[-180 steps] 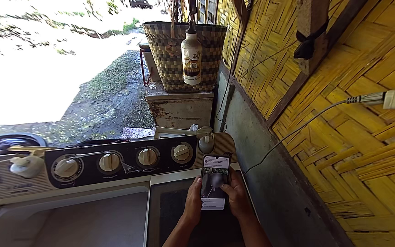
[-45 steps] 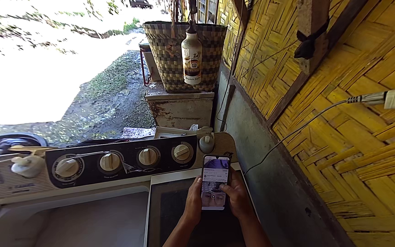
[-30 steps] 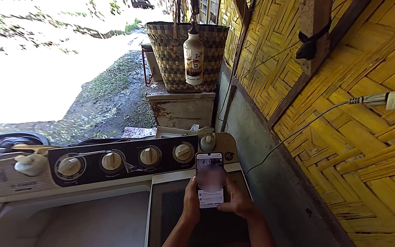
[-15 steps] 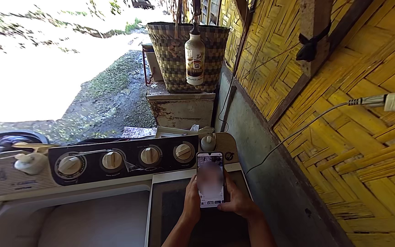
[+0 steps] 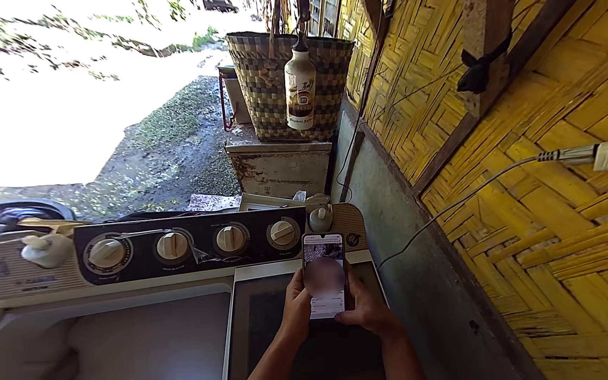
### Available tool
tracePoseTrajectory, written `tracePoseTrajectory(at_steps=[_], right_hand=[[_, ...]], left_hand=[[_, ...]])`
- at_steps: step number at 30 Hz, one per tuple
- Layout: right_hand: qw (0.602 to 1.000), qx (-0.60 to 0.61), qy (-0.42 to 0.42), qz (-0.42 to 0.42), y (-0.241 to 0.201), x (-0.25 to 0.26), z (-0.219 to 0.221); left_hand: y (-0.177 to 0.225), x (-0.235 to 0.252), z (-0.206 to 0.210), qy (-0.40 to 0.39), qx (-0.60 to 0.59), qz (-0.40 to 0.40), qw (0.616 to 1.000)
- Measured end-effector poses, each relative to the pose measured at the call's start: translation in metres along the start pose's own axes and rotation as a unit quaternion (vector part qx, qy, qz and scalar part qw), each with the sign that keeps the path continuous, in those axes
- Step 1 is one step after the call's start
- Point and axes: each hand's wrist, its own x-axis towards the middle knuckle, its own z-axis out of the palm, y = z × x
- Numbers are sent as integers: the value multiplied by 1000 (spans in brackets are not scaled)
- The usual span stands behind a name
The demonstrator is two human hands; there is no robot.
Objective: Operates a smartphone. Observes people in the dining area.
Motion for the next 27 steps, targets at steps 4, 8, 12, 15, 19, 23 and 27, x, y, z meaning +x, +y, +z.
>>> tracePoseTrajectory(at_steps=[4, 8, 12, 15, 19, 23, 27], right_hand=[[1000, 6, -2, -2, 1, 0, -1], [1000, 8, -13, -9, 2, 0, -2], [1000, 10, -13, -8, 2, 1, -2], [1000, 4, -12, -6, 2, 0, -2], [1000, -2, -7, -5, 1, 0, -2], [1000, 4, -6, -2, 1, 1, -1], [1000, 6, -5, -1, 0, 0, -1]], left_hand=[[0, 0, -1, -7, -9, 4, 1000], [1, 0, 0, -4, -12, 7, 1000], [0, 0, -1, -1, -13, -5, 1000], [0, 0, -2, 2, -7, -10, 1000], [1, -1, -2, 8, 4, -12, 1000], [1, 0, -1, 9, -1, -13, 1000], [1, -1, -1, 11, 1, -15, 1000]])
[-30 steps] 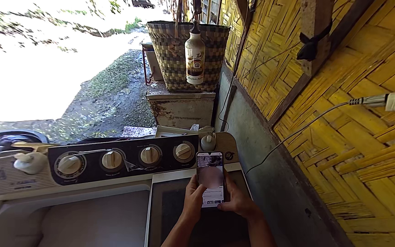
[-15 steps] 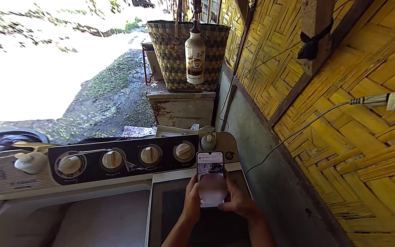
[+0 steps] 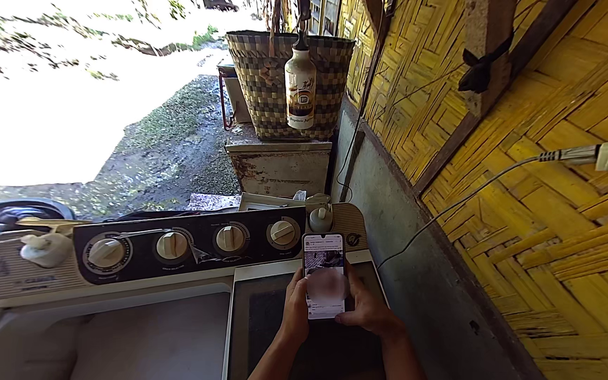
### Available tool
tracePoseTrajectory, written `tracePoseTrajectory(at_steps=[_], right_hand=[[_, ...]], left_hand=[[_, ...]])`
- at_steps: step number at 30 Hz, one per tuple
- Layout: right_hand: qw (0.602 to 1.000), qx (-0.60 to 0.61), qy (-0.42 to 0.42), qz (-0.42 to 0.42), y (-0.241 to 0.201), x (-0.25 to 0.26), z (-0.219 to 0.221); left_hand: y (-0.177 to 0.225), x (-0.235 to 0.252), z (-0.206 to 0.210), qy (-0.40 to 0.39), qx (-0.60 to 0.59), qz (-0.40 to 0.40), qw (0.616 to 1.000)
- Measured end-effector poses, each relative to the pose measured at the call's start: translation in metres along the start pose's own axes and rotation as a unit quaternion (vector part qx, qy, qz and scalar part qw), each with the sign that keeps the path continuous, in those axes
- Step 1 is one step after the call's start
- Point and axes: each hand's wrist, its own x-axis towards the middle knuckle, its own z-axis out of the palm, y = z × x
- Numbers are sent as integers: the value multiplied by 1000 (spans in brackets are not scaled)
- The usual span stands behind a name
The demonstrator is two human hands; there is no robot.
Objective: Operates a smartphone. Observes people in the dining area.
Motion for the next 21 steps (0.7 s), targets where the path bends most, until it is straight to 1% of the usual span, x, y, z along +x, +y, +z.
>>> tracePoseTrajectory(at_steps=[14, 21], right_hand=[[1000, -4, -2, -5, 1, 0, -1], [1000, -22, 2, -19, 3, 1, -2]], left_hand=[[-1, 0, 0, -2, -13, 1, 1000], [-1, 0, -1, -6, 3, 7, 1000]])
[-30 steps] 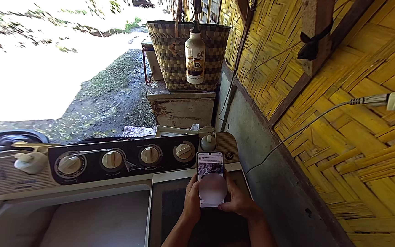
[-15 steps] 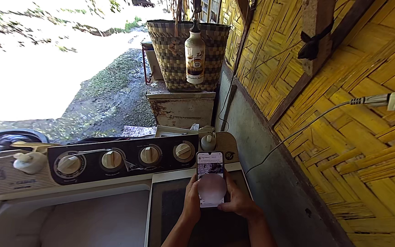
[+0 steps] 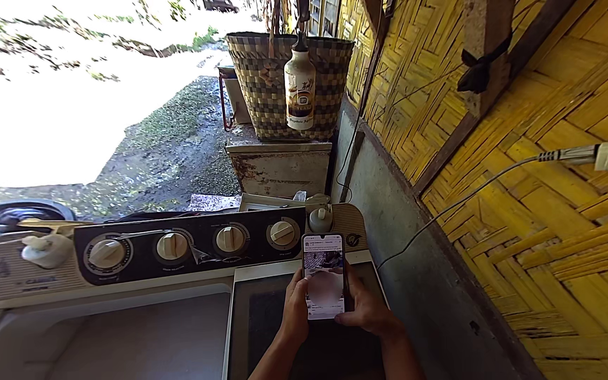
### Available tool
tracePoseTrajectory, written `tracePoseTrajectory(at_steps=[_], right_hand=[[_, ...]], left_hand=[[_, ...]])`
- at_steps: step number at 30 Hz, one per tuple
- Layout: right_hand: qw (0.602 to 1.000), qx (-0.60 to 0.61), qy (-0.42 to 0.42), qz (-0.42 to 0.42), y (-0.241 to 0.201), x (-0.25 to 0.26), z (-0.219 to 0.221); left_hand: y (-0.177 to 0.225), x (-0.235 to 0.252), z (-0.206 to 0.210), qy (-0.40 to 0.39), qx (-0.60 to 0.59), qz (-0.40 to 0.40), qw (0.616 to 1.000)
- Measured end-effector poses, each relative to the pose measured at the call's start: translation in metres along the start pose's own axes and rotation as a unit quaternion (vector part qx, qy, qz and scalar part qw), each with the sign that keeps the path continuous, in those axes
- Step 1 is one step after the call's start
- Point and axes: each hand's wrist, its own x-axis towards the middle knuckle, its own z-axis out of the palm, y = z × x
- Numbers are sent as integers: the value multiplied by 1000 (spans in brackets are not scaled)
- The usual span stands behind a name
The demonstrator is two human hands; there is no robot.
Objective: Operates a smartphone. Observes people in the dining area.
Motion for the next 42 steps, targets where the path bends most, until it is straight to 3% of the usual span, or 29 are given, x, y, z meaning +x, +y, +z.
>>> tracePoseTrajectory(at_steps=[42], right_hand=[[1000, 16, 7, 10, -4, 1, 4]], left_hand=[[0, -1, 0, 1, -2, 3, 1000]])
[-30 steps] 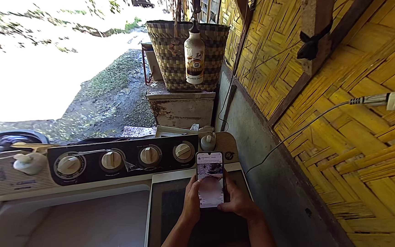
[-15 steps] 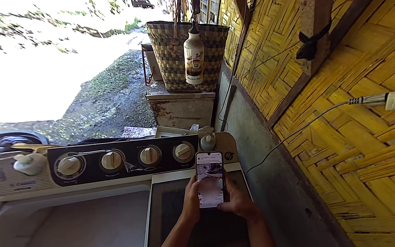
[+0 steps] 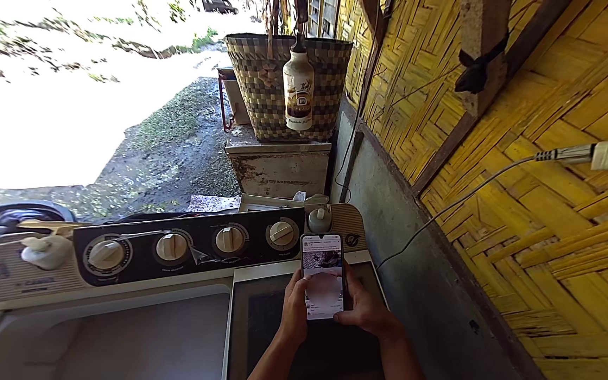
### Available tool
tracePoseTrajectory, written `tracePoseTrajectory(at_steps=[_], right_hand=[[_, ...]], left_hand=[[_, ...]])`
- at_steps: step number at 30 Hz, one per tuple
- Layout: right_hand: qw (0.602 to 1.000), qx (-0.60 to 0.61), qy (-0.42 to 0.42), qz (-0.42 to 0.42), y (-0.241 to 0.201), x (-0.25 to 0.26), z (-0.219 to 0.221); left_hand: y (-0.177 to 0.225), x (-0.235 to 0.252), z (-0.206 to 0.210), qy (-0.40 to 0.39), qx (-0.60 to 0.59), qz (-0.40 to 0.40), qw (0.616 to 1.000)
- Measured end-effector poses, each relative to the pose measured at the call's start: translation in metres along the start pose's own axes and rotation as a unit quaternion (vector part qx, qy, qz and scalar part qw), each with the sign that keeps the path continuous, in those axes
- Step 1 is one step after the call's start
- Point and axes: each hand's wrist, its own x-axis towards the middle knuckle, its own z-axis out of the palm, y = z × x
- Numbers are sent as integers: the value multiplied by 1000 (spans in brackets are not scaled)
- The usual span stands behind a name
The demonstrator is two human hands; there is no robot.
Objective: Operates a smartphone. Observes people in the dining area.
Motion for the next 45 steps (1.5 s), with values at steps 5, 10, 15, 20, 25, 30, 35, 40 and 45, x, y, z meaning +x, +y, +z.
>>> tracePoseTrajectory(at_steps=[5, 10, 15, 20, 25, 30, 35, 40, 45], right_hand=[[1000, -1, -2, 0, 1, 0, -1], [1000, 7, 1, 3, 1, 0, 0], [1000, 4, -1, 2, 1, 0, -1], [1000, 2, 5, 8, 0, 0, 0], [1000, -2, 5, 8, 1, 0, 0], [1000, 1, 5, 3, 2, 1, 0], [1000, 4, 5, 10, 0, 0, 0], [1000, 5, 3, 9, 1, 0, 0], [1000, 0, 6, 9, 0, 1, 0]], left_hand=[[-1, 1, -1, -1, 2, -1, 1000], [0, 0, 0, 0, 2, -4, 1000], [1, 0, 0, 2, 5, -5, 1000], [-1, 1, -1, -1, 9, -2, 1000], [0, 0, 0, 1, 6, -6, 1000], [1, 0, 1, 6, 8, -10, 1000], [1, 0, 1, 8, 9, -13, 1000], [2, 0, 1, 8, 3, -13, 1000], [2, 0, 1, 8, 6, -10, 1000]])
